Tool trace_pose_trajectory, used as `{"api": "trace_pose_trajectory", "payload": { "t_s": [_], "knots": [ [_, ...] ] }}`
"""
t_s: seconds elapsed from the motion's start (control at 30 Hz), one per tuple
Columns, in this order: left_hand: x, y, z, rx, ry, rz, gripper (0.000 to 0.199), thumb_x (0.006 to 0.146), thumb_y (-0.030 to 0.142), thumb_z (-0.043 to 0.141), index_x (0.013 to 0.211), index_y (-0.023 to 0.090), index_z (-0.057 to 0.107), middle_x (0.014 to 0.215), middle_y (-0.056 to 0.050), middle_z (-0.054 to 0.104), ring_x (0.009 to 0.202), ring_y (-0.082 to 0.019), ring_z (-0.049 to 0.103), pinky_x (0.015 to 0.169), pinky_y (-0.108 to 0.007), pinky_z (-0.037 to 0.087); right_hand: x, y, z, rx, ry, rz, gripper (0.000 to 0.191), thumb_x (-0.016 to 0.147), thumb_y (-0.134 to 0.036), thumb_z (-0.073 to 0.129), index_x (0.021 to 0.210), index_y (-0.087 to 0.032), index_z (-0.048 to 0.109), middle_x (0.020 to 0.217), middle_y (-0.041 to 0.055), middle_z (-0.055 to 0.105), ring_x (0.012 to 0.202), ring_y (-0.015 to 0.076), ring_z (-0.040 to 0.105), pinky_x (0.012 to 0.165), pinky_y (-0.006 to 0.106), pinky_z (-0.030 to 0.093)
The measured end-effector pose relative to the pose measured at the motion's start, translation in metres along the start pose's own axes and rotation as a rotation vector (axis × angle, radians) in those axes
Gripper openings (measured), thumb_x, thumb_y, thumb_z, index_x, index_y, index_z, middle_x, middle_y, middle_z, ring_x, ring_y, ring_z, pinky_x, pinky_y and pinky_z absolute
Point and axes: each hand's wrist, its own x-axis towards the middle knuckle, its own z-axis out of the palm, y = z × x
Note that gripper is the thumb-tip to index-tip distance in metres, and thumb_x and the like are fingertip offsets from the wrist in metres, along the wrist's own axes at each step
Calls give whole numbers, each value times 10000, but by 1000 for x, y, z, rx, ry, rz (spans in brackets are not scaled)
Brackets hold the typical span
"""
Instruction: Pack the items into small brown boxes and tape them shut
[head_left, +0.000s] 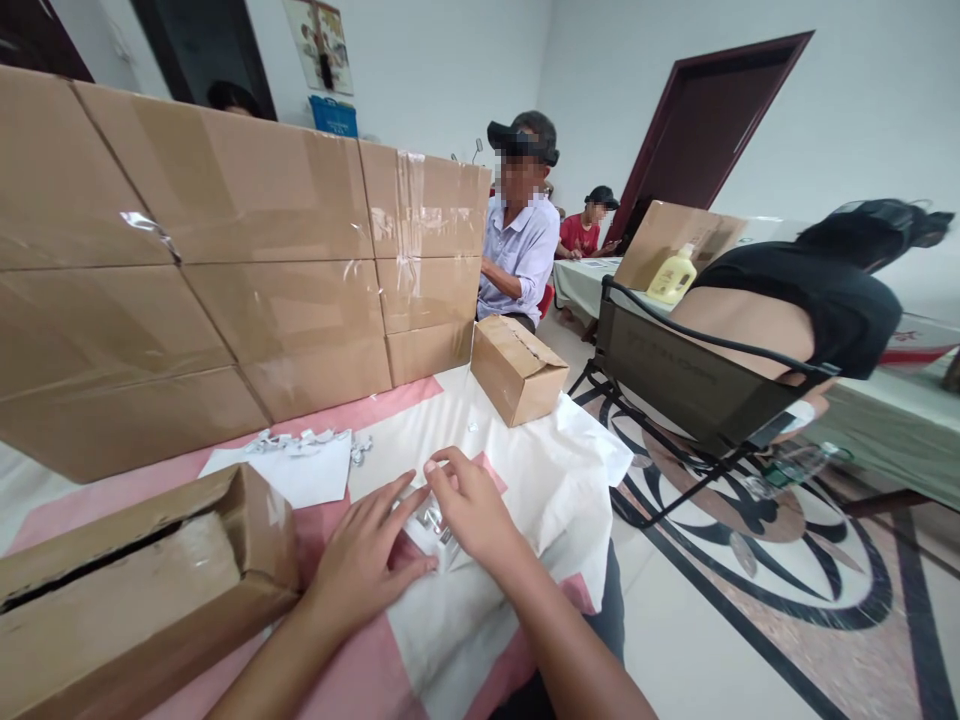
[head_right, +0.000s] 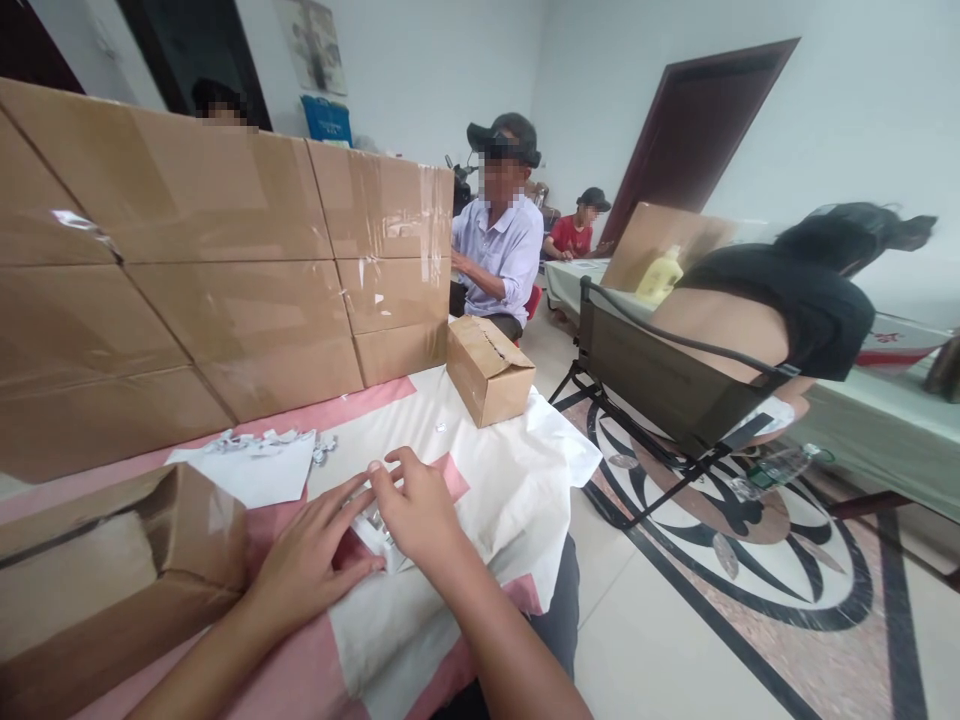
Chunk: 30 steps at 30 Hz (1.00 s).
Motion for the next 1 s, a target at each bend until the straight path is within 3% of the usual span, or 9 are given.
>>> {"api": "trace_pose_trajectory", "payload": {
  "t_s": [0.17, 0.3, 0.47, 0.6, 0.83, 1.0],
  "knots": [
    [-3, 5, 1, -20, -34, -40, 845, 799, 618, 731, 1520, 311, 416, 1574, -87, 486, 1312, -337, 572, 1035, -471, 511, 3, 9, 8, 188, 37, 19, 318, 974, -500, 527, 1099, -217, 599, 1055, 31, 665, 450, 70, 582, 408, 225, 467],
    [-4, 27, 6, -17, 23, -145, 1016, 723, 659, 769, 1560, 282, 334, 1580, -161, 438, 1320, -394, 549, 1015, -526, 506, 2, 9, 13, 347, 61, -57, 268, 962, -471, 539, 1023, -221, 613, 1016, 25, 659, 559, 99, 605, 462, 234, 528],
    [-1, 48, 11, -7, 98, -276, 917, 751, 479, 732, 1535, 236, 323, 1478, -184, 514, 1287, -387, 574, 991, -531, 511, -1, 4, 17, 367, 78, -84, 234, 962, -450, 552, 1009, -228, 609, 863, 2, 650, 532, 104, 567, 480, 235, 477],
    [1, 45, 8, 1, 126, -345, 950, 716, 440, 723, 1532, 223, 288, 1474, -171, 543, 1271, -379, 593, 997, -522, 503, -2, 5, 19, 349, 92, -91, 237, 972, -441, 529, 1009, -223, 613, 716, -22, 588, 491, 114, 535, 459, 242, 415],
    [2, 45, 5, 65, 177, -365, 933, 706, 463, 730, 1509, 223, 322, 1453, -162, 582, 1259, -381, 609, 1006, -507, 472, -7, 3, 17, 329, 134, -132, 243, 971, -446, 529, 982, -217, 609, 674, -37, 542, 466, 100, 471, 442, 232, 368],
    [4, 44, 3, 43, 165, -423, 964, 724, 535, 738, 1523, 211, 307, 1449, -165, 585, 1257, -384, 609, 1011, -503, 465, -9, -4, 9, 282, 191, -108, 229, 893, -430, 630, 938, -209, 589, 534, -86, 471, 393, 84, 408, 422, 219, 292]
  ]
}}
